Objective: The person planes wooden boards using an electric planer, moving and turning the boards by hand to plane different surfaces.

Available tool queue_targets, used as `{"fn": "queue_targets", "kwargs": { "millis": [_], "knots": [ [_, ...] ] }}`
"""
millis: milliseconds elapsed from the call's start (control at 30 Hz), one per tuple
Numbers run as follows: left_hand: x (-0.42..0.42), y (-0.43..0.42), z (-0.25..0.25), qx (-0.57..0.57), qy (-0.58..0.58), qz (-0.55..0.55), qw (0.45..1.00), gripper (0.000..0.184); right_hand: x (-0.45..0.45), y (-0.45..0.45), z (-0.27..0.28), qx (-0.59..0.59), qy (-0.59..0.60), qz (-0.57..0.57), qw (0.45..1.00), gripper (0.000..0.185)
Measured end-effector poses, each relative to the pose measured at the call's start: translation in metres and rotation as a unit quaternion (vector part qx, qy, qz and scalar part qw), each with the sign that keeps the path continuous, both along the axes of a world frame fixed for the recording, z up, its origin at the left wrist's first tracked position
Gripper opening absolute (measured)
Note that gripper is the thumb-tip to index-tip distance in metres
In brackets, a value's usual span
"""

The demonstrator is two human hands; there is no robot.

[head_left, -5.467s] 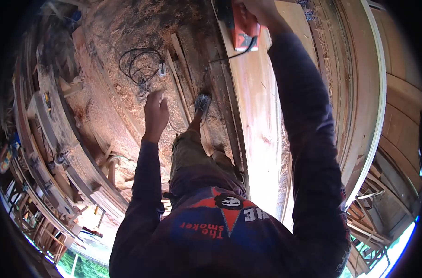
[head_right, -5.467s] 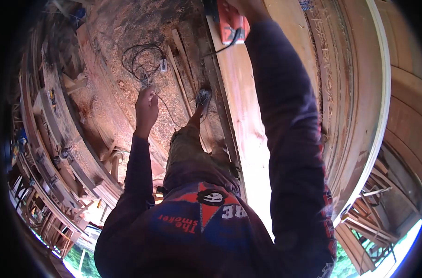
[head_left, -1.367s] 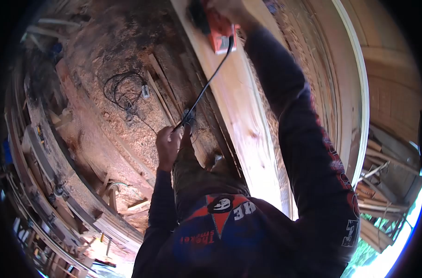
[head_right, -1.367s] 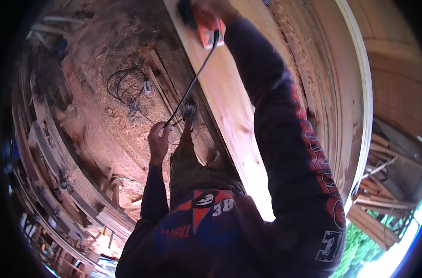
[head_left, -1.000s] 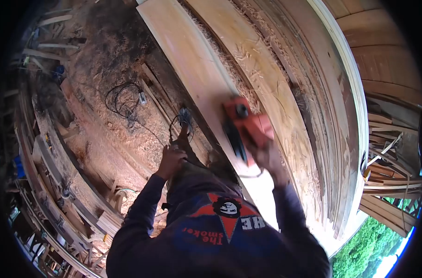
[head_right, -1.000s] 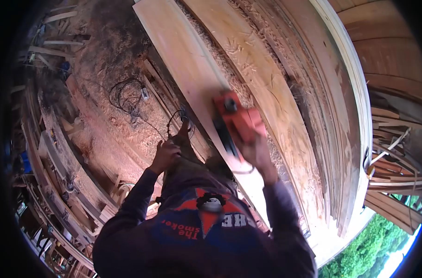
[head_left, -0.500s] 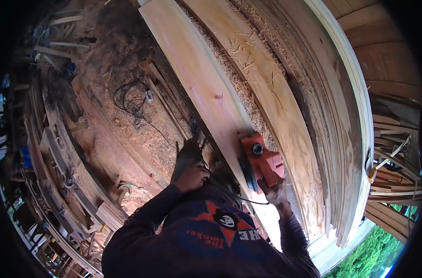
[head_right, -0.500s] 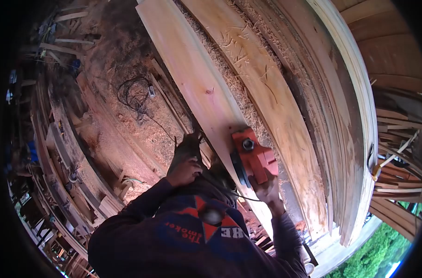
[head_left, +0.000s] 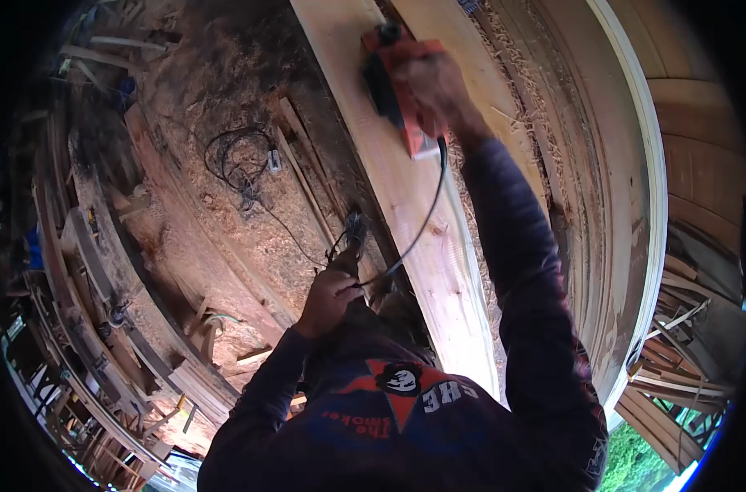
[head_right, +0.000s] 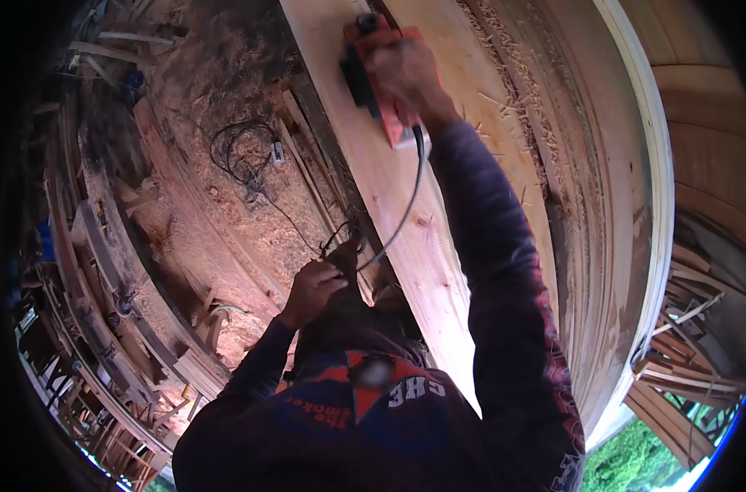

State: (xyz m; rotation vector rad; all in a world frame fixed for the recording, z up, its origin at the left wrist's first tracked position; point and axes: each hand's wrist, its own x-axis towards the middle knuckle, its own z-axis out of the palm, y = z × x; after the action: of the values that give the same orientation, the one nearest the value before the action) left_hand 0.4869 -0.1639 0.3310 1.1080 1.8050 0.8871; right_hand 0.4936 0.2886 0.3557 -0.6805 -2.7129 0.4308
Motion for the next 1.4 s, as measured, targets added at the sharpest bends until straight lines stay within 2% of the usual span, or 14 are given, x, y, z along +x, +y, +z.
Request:
{"fn": "queue_targets", "kwargs": {
  "millis": [100, 133, 233, 400, 467, 600, 700, 733, 967, 1067, 1200, 1333, 1367, 1400],
  "knots": [
    [-0.014, 0.034, 0.018, -0.061, -0.058, 0.152, 0.985, 0.021, -0.087, 0.057, 0.004, -0.435, 0.114, -0.134, 0.883, 0.026],
    [-0.017, 0.039, 0.017, -0.064, -0.063, 0.164, 0.982, 0.021, -0.106, 0.084, -0.024, -0.462, 0.197, -0.062, 0.862, 0.009],
    [-0.020, 0.043, 0.020, -0.015, -0.068, 0.261, 0.963, 0.020, -0.116, 0.076, -0.029, -0.468, 0.178, -0.038, 0.865, 0.008],
    [0.003, -0.004, 0.011, 0.002, -0.002, 0.232, 0.973, 0.018, -0.048, 0.056, -0.029, -0.456, 0.176, -0.067, 0.870, 0.005],
    [0.018, -0.027, 0.004, 0.007, 0.018, 0.198, 0.980, 0.017, 0.029, 0.032, -0.040, -0.227, 0.102, 0.154, 0.956, 0.024],
    [0.060, -0.065, -0.005, 0.035, 0.082, 0.040, 0.995, 0.015, 0.195, -0.138, 0.016, 0.093, -0.004, 0.106, 0.990, 0.025],
    [0.103, -0.107, -0.018, 0.025, 0.107, -0.105, 0.988, 0.016, 0.330, -0.261, 0.064, 0.029, -0.166, 0.051, 0.984, 0.037],
    [0.119, -0.118, -0.021, 0.030, 0.114, -0.108, 0.987, 0.016, 0.372, -0.297, 0.071, -0.107, -0.126, -0.012, 0.986, 0.030],
    [0.226, -0.179, -0.034, -0.004, 0.072, -0.296, 0.953, 0.018, 0.586, -0.482, 0.083, -0.191, -0.093, -0.108, 0.971, 0.012],
    [0.227, -0.166, -0.034, -0.008, 0.030, -0.278, 0.960, 0.021, 0.575, -0.471, 0.083, -0.236, -0.081, -0.144, 0.958, 0.010],
    [0.196, -0.152, -0.038, -0.001, 0.079, -0.271, 0.959, 0.021, 0.497, -0.395, 0.070, -0.093, -0.087, -0.002, 0.992, 0.017],
    [0.147, -0.125, -0.016, -0.006, 0.074, -0.241, 0.968, 0.019, 0.355, -0.307, 0.084, -0.462, -0.032, -0.260, 0.847, 0.026],
    [0.133, -0.116, -0.004, 0.002, 0.064, -0.210, 0.976, 0.018, 0.330, -0.281, 0.073, -0.363, -0.028, -0.172, 0.915, 0.021],
    [0.120, -0.107, 0.000, 0.009, 0.054, -0.180, 0.982, 0.016, 0.298, -0.257, 0.072, -0.373, -0.019, -0.170, 0.912, 0.018]
  ]
}}
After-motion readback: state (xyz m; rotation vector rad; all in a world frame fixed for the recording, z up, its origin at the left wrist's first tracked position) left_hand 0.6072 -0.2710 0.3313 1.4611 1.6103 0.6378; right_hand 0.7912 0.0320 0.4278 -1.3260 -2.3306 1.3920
